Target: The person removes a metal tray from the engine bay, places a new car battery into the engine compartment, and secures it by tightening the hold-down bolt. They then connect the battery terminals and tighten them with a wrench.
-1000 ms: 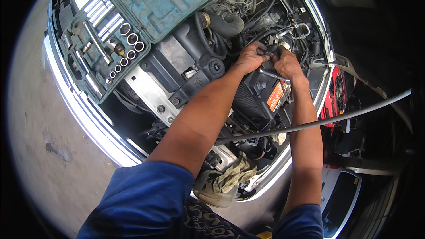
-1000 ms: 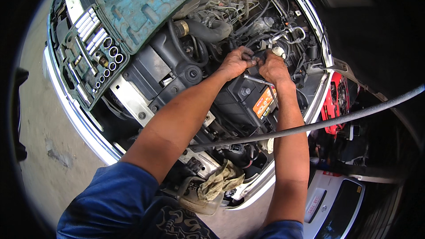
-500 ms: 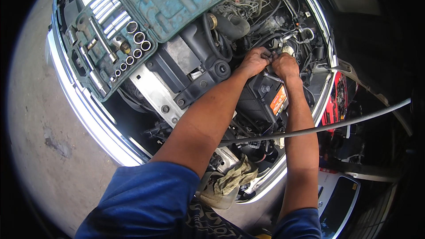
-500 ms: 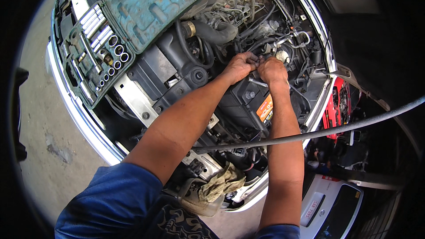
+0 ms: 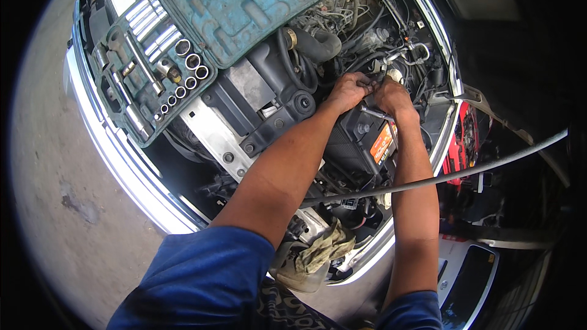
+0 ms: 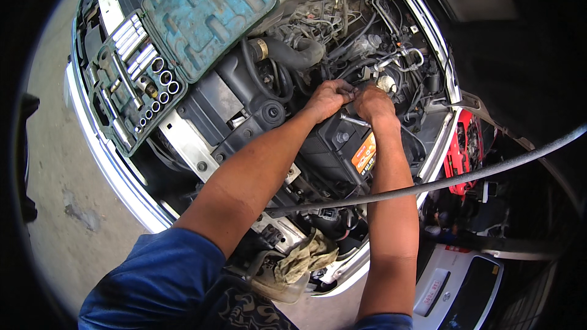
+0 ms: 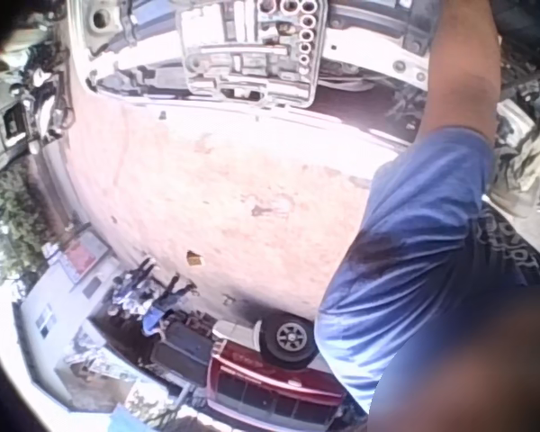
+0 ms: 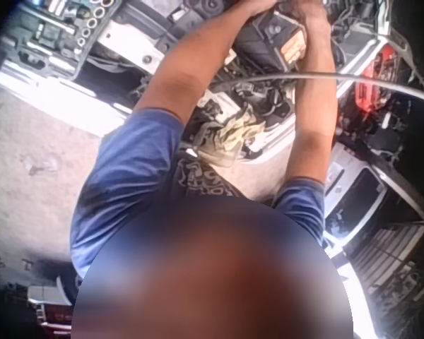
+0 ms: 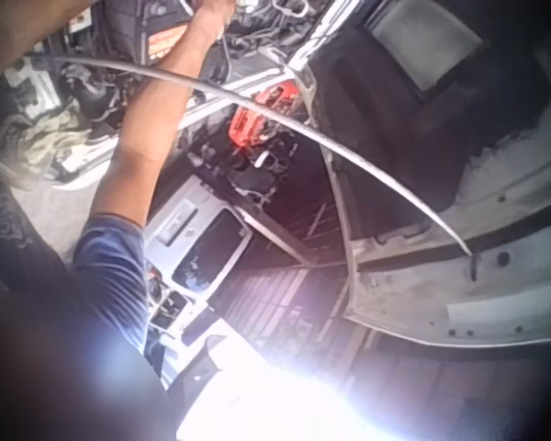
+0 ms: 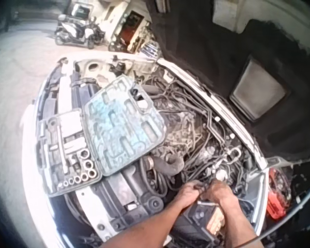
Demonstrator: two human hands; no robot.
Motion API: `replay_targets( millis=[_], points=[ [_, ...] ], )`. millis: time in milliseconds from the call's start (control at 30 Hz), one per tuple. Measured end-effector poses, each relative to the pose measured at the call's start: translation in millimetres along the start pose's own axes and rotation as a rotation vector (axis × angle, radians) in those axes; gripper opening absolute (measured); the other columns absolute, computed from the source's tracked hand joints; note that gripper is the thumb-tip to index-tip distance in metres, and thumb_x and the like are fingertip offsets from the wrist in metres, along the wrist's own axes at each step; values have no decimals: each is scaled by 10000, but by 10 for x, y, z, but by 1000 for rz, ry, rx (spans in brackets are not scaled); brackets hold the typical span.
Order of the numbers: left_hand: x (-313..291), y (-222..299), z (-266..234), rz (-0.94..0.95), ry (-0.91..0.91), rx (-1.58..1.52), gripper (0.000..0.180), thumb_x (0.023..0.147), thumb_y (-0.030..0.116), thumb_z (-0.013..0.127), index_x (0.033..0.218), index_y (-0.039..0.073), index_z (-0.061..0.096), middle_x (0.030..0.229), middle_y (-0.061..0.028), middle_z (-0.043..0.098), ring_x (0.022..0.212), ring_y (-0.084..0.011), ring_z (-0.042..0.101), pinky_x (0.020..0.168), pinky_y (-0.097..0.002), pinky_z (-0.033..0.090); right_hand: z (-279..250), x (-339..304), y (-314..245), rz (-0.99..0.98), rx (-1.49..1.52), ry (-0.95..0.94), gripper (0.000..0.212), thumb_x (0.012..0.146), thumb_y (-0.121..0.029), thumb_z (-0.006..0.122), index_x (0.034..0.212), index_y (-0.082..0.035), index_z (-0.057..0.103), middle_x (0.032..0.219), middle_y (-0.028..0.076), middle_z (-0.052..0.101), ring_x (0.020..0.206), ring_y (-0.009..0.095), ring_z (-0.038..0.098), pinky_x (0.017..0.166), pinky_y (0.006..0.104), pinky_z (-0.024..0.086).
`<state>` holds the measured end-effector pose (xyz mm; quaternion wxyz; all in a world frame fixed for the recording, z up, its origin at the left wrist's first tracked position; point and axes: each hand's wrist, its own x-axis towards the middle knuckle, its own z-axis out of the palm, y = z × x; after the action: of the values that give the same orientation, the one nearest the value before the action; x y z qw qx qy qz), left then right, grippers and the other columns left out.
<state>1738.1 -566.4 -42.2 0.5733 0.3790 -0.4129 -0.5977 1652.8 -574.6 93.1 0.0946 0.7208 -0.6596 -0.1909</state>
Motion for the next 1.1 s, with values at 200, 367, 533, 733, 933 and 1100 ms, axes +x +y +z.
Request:
replay_targets(
  millis=[200, 367, 533, 733, 933, 1100],
  points=[
    [-14, 35, -19, 30, 17, 97, 359, 851, 160, 763, 1180, 16, 740, 1148, -139, 763, 1086, -225, 701, 965, -314, 510, -19, -7, -103, 109, -12, -19, 473, 1023, -344, 492, 1159, 43, 728, 1263, 264, 689, 1192, 383, 675, 1017, 430, 534],
    [-41, 92, -38, -11, 13, 62, 374, 831, 173, 754, 1171, 18, 748, 1162, -148, 759, 1100, -233, 700, 982, -317, 509, 21, 24, 46, -97, -3, 12, 473, 964, -328, 576, 1183, 71, 706, 1242, 317, 674, 1199, 411, 658, 1021, 443, 526],
    [-8, 63, -27, -54, 8, 82, 377, 804, 145, 727, 1160, 24, 757, 1150, -140, 762, 1084, -233, 700, 970, -307, 508, 188, 183, 153, -113, -86, -114, 517, 976, -376, 533, 1189, 69, 690, 1315, 268, 653, 1250, 398, 622, 1072, 430, 483],
    [44, -38, -14, -38, 44, 70, 303, 831, 105, 687, 1113, 39, 775, 1110, -113, 768, 1034, -203, 700, 943, -294, 511, 115, 88, 284, -103, 183, -71, 487, 1008, -350, 490, 1265, 31, 652, 1300, 288, 649, 1263, 415, 598, 1096, 443, 460],
    [57, -70, 1, -43, 27, 49, 262, 861, 62, 669, 1099, 54, 779, 1086, -95, 770, 1000, -189, 700, 921, -295, 518, 92, -515, 649, -378, 12, -54, 363, 909, -110, 638, 1263, -41, 598, 1429, 218, 565, 1360, 385, 503, 1101, 498, 430],
    [37, 49, -25, -66, 8, 131, 278, 850, 88, 681, 1109, 75, 782, 1060, -85, 771, 992, -182, 700, 907, -296, 517, 288, -601, 793, -484, 205, 121, 253, 965, -176, 669, 1177, -76, 574, 1158, 187, 602, 1194, 413, 559, 1011, 506, 454]
  ],
)
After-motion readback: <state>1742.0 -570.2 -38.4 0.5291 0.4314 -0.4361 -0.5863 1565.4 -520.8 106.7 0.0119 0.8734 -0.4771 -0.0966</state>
